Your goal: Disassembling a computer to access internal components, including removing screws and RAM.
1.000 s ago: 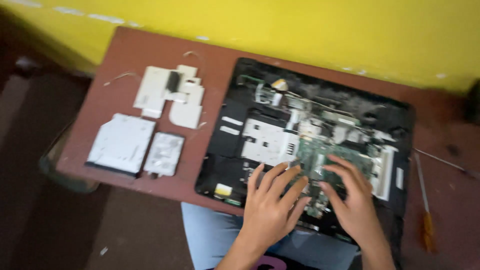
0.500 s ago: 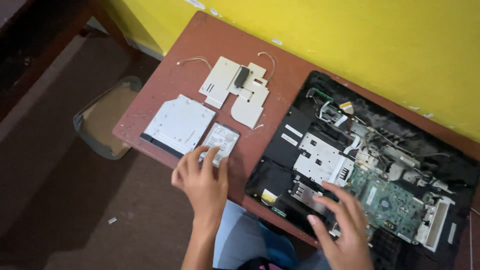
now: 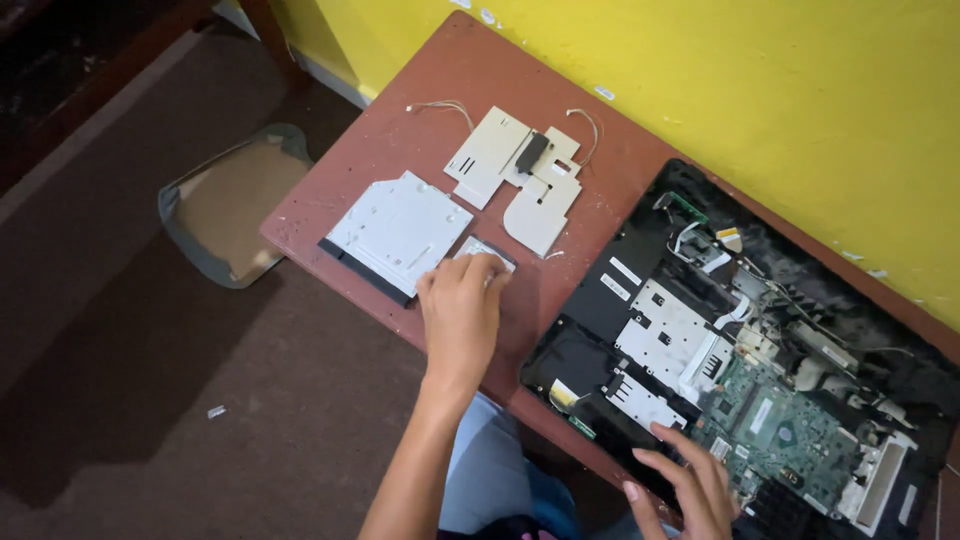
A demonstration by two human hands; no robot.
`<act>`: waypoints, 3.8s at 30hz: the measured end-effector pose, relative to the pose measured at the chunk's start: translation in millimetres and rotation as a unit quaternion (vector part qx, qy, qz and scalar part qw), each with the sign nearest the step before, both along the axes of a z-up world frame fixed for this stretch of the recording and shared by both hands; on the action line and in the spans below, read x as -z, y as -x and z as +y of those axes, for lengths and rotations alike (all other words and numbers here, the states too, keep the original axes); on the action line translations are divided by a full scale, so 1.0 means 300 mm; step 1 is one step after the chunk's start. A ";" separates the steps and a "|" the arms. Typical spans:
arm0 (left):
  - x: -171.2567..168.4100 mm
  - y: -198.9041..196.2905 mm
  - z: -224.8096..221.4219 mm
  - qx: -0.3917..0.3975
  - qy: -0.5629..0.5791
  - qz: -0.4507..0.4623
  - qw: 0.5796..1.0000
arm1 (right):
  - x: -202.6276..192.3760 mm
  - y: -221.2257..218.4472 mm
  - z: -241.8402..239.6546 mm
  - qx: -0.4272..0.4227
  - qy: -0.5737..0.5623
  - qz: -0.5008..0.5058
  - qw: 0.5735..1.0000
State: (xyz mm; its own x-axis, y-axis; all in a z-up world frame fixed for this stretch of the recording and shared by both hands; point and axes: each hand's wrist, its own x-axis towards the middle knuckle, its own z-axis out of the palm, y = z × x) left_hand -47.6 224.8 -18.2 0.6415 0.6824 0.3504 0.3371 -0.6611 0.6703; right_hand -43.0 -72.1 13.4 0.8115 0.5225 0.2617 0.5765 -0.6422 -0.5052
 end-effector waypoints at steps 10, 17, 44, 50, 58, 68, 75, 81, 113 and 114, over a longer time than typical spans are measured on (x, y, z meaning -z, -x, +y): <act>-0.204 0.086 -0.339 0.090 0.580 -0.267 0.764 | -0.130 -0.027 0.020 -0.014 -0.157 0.018 0.987; -0.284 0.086 -0.490 0.173 0.586 -0.195 0.767 | -0.194 -0.084 -0.057 0.024 -0.264 0.269 0.926; -0.197 -0.022 -0.811 0.292 0.184 0.048 0.937 | -0.051 -0.080 -0.403 0.065 -0.363 0.238 0.899; -0.132 -0.084 -0.846 0.356 -0.031 -0.004 0.934 | 0.000 -0.095 -0.499 0.159 -0.375 0.233 0.883; -0.083 -0.110 -0.849 0.356 -0.114 0.022 0.927 | 0.018 -0.119 -0.534 0.219 -0.354 0.264 0.870; -0.080 -0.109 -0.846 0.338 -0.105 0.044 0.934 | -0.007 -0.124 -0.492 0.177 -0.356 0.264 0.878; -0.069 -0.105 -0.848 0.324 -0.125 0.044 0.937 | 0.015 -0.127 -0.487 0.164 -0.295 0.220 0.915; -0.064 -0.105 -0.853 0.311 -0.145 0.044 0.938 | -0.027 -0.143 -0.482 0.148 -0.246 0.197 0.938; -0.062 -0.112 -0.842 0.328 -0.181 0.088 0.923 | 0.026 -0.340 -0.490 0.034 0.045 -0.004 0.998; -0.064 -0.111 -0.842 0.328 -0.181 0.089 0.923 | 0.028 -0.340 -0.492 0.037 0.050 -0.003 0.998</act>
